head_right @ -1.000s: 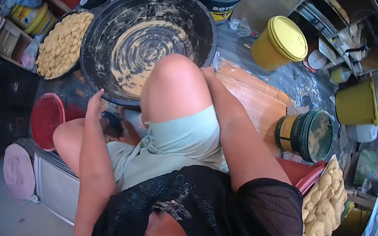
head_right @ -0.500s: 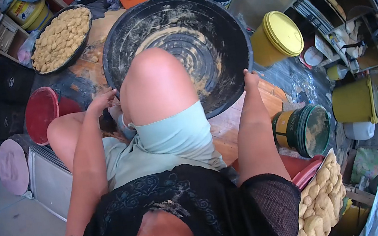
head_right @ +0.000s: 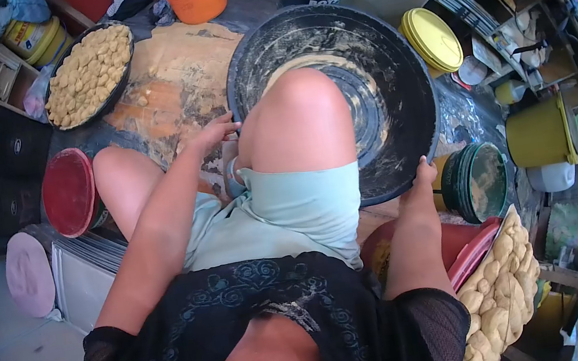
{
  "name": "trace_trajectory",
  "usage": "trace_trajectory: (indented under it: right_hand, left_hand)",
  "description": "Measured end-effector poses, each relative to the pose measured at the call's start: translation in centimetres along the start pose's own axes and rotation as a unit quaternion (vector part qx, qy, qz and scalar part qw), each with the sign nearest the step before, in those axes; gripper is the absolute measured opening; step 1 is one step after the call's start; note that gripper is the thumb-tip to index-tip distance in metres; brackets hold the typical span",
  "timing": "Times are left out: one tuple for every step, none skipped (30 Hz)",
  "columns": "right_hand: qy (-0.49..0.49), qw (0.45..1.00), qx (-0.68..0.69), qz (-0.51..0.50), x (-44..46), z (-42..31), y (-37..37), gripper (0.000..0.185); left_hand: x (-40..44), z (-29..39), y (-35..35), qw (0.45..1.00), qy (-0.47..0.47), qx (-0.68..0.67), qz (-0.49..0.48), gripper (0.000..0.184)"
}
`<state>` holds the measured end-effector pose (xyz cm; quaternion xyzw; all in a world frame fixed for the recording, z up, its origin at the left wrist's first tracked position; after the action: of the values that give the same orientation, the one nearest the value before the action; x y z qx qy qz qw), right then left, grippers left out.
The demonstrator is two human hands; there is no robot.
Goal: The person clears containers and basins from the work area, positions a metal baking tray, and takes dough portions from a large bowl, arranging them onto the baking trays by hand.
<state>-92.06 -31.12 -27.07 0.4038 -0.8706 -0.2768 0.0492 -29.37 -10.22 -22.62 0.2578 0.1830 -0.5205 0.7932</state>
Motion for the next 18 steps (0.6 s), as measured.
trace_trajectory:
  right_hand:
    - [-0.026,0.999,0.039,-0.008,0.9,1.2,0.4,0.039]
    - [-0.03,0.998,0.059,-0.019,2.1,2.9,0.6,0.05]
    - [-0.048,0.996,0.068,-0.042,2.2,4.0,1.4,0.053]
    - [-0.066,0.992,0.076,-0.07,1.7,5.0,1.9,0.056]
    - [-0.085,0.988,0.085,-0.099,1.0,5.9,1.8,0.059]
    - [-0.157,0.979,0.082,-0.102,-2.9,3.9,2.9,0.052]
    - [-0.174,0.978,0.053,-0.1,-4.9,2.5,3.5,0.053]
    - [-0.191,0.976,0.025,-0.098,-6.3,1.7,4.2,0.053]
    - [-0.208,0.974,-0.004,-0.094,-7.1,1.7,4.7,0.054]
    - [-0.215,0.971,0.006,-0.106,-6.1,2.5,4.6,0.057]
    - [-0.18,0.979,0.004,-0.095,-4.4,3.9,4.4,0.061]
    - [-0.144,0.986,0.004,-0.083,-2.4,5.1,4.1,0.065]
    - [-0.107,0.992,0.005,-0.069,-0.5,6.1,3.7,0.069]
    - [-0.044,0.996,-0.081,-0.019,1.3,7.1,3.5,0.072]
    - [0.023,0.986,-0.163,0.028,2.5,7.5,3.5,0.077]
    - [0.081,0.961,-0.249,0.083,1.2,5.6,3.8,0.081]
    - [0.083,0.943,-0.3,0.115,-0.5,4.3,3.7,0.082]
    - [0.081,0.921,-0.351,0.146,-4.5,1.0,3.7,0.083]
  left_hand:
    - [-0.1,1.0,-0.5,1.0,-0.011,0.001,-0.008,0.084]
    - [-0.2,1.8,-1.2,1.0,-0.013,0.003,-0.028,0.085]
    - [0.5,1.8,-2.1,0.999,-0.026,0.002,-0.04,0.088]
    - [1.3,1.5,-2.7,0.998,-0.037,0.0,-0.047,0.09]
    - [2.0,1.0,-3.0,0.997,-0.047,-0.001,-0.053,0.093]
    - [1.4,1.7,-3.2,0.998,-0.043,0.004,-0.054,0.092]
    - [0.1,3.2,-3.3,0.998,-0.04,0.008,-0.054,0.091]
    - [-0.7,3.9,-3.3,0.998,-0.036,0.012,-0.055,0.091]
    - [-0.6,3.9,-3.5,0.997,-0.039,-0.002,-0.067,0.089]
    - [-0.1,3.5,-3.6,0.996,-0.043,-0.016,-0.079,0.087]
    - [0.4,2.9,-3.8,0.994,-0.047,-0.03,-0.092,0.086]
    - [1.5,2.1,-4.4,0.994,-0.054,-0.009,-0.094,0.078]
    - [1.5,2.2,-4.8,0.993,-0.047,-0.001,-0.105,0.075]
    - [1.4,2.2,-5.2,0.992,-0.04,0.009,-0.117,0.073]
    - [1.3,2.3,-5.6,0.991,-0.034,0.018,-0.129,0.071]
    - [1.3,2.5,-5.7,0.987,-0.059,0.068,-0.132,0.067]
    - [1.2,2.7,-5.6,0.98,-0.083,0.118,-0.134,0.063]
    - [1.1,2.9,-5.2,0.971,-0.105,0.166,-0.134,0.06]
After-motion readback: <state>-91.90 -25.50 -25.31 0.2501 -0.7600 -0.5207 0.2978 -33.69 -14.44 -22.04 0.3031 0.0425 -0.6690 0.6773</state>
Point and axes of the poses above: each hand's wrist, its own x-axis towards the middle knuckle, its own y-axis out of the back of the hand, z = x × y, the point moved 4 cm from there along x, towards the middle knuckle, and after that the axes turned 12 degrees about z, right-handed, at the moved point
